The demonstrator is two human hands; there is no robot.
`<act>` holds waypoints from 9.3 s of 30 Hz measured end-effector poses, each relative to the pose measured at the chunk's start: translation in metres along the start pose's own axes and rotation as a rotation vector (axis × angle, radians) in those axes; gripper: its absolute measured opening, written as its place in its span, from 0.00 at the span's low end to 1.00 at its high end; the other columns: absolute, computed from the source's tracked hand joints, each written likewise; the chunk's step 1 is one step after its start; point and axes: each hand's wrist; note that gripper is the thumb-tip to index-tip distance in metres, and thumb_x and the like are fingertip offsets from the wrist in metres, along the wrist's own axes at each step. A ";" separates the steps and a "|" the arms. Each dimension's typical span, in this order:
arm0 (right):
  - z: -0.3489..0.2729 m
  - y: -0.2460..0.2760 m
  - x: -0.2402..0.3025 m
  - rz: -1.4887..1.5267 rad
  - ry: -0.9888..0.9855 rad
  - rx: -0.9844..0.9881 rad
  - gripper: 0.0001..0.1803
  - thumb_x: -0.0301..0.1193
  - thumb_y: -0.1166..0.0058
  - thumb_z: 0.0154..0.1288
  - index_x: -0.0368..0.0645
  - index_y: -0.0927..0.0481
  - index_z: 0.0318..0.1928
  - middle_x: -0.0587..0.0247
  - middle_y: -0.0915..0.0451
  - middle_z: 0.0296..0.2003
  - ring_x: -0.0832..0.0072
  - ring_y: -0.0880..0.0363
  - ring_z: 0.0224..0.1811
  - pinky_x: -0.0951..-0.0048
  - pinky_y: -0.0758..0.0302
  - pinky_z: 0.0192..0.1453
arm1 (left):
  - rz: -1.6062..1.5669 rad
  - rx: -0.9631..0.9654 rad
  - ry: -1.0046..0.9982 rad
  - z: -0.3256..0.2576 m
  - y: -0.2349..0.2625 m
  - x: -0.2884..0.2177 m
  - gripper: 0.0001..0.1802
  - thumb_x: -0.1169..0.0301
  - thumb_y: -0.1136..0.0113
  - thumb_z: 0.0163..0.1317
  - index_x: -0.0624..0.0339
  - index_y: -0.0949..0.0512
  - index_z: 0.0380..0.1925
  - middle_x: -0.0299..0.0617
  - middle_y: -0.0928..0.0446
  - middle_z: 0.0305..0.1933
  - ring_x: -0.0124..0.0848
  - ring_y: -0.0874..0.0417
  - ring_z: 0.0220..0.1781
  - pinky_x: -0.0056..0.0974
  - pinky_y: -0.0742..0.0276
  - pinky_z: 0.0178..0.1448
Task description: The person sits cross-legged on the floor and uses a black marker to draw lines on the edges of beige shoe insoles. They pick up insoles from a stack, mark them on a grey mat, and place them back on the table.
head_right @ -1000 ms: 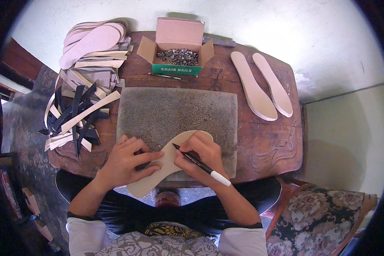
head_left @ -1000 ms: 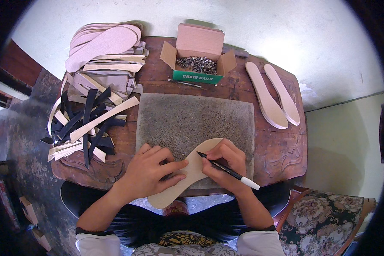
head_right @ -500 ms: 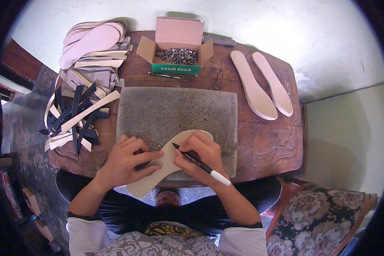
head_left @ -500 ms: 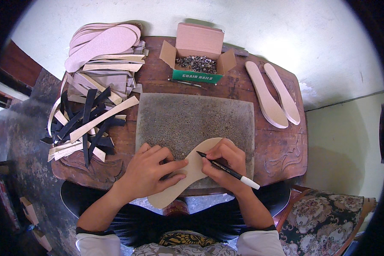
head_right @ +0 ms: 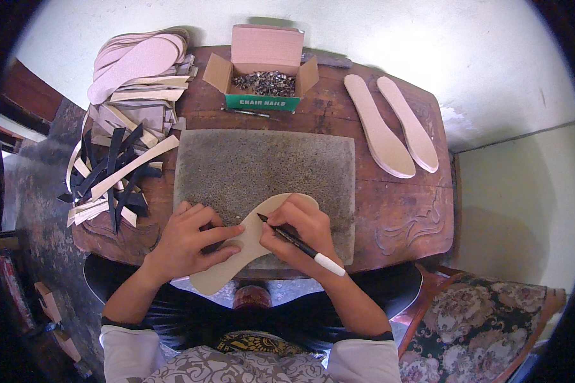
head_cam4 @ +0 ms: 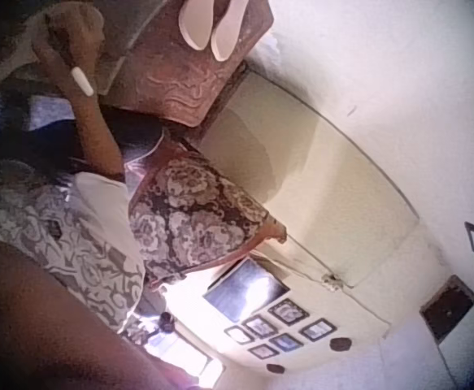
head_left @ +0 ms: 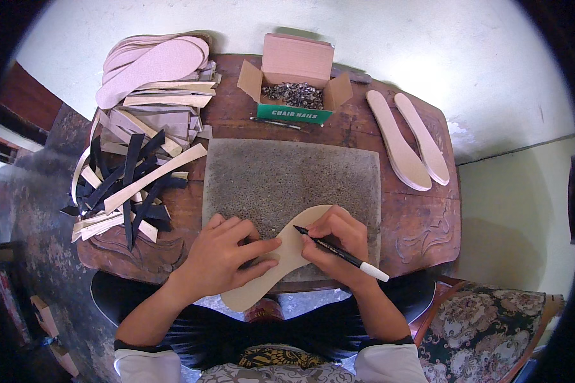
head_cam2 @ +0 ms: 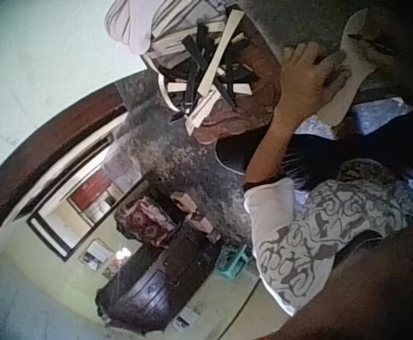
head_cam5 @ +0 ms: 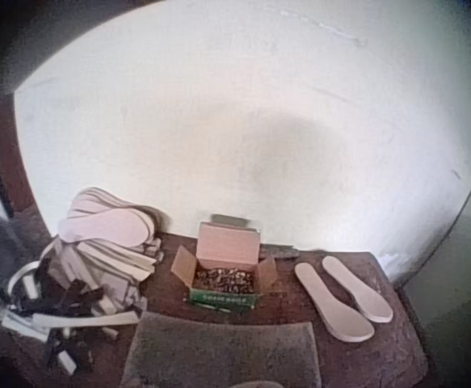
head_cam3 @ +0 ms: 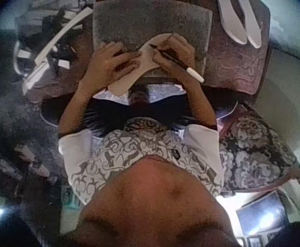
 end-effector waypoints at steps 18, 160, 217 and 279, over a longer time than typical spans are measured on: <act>-0.001 0.002 0.001 0.063 -0.093 -0.054 0.12 0.21 0.30 0.50 0.39 0.22 0.32 0.58 0.21 0.30 0.69 0.17 0.30 0.72 0.21 0.34 | 0.007 0.008 -0.003 -0.001 0.000 0.001 0.20 0.58 0.23 0.55 0.43 0.11 0.49 0.32 0.26 0.34 0.32 0.23 0.38 0.41 0.35 0.44; -0.001 0.018 -0.007 0.014 -0.147 -0.103 0.10 0.20 0.30 0.52 0.37 0.22 0.30 0.59 0.19 0.30 0.74 0.17 0.31 0.75 0.21 0.36 | 0.042 0.017 0.004 0.002 0.001 -0.001 0.21 0.59 0.21 0.52 0.44 0.11 0.48 0.32 0.25 0.33 0.33 0.24 0.36 0.41 0.36 0.42; 0.001 0.022 -0.011 -0.016 -0.141 -0.153 0.10 0.20 0.32 0.51 0.37 0.24 0.29 0.60 0.22 0.28 0.74 0.20 0.29 0.73 0.25 0.33 | 0.044 0.021 0.015 0.002 0.002 -0.002 0.22 0.58 0.21 0.52 0.44 0.11 0.49 0.33 0.26 0.33 0.33 0.25 0.35 0.41 0.37 0.43; -0.004 0.024 -0.021 0.231 -0.268 -0.184 0.10 0.20 0.33 0.57 0.39 0.24 0.34 0.65 0.19 0.31 0.83 0.20 0.32 0.77 0.22 0.37 | 0.047 0.107 0.024 0.002 0.013 -0.013 0.34 0.52 0.20 0.47 0.48 0.15 0.57 0.36 0.24 0.39 0.37 0.23 0.42 0.42 0.33 0.48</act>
Point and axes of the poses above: each hand's wrist, its own z-axis towards the middle knuckle, its own y-axis out of the back of the hand, x = y × z
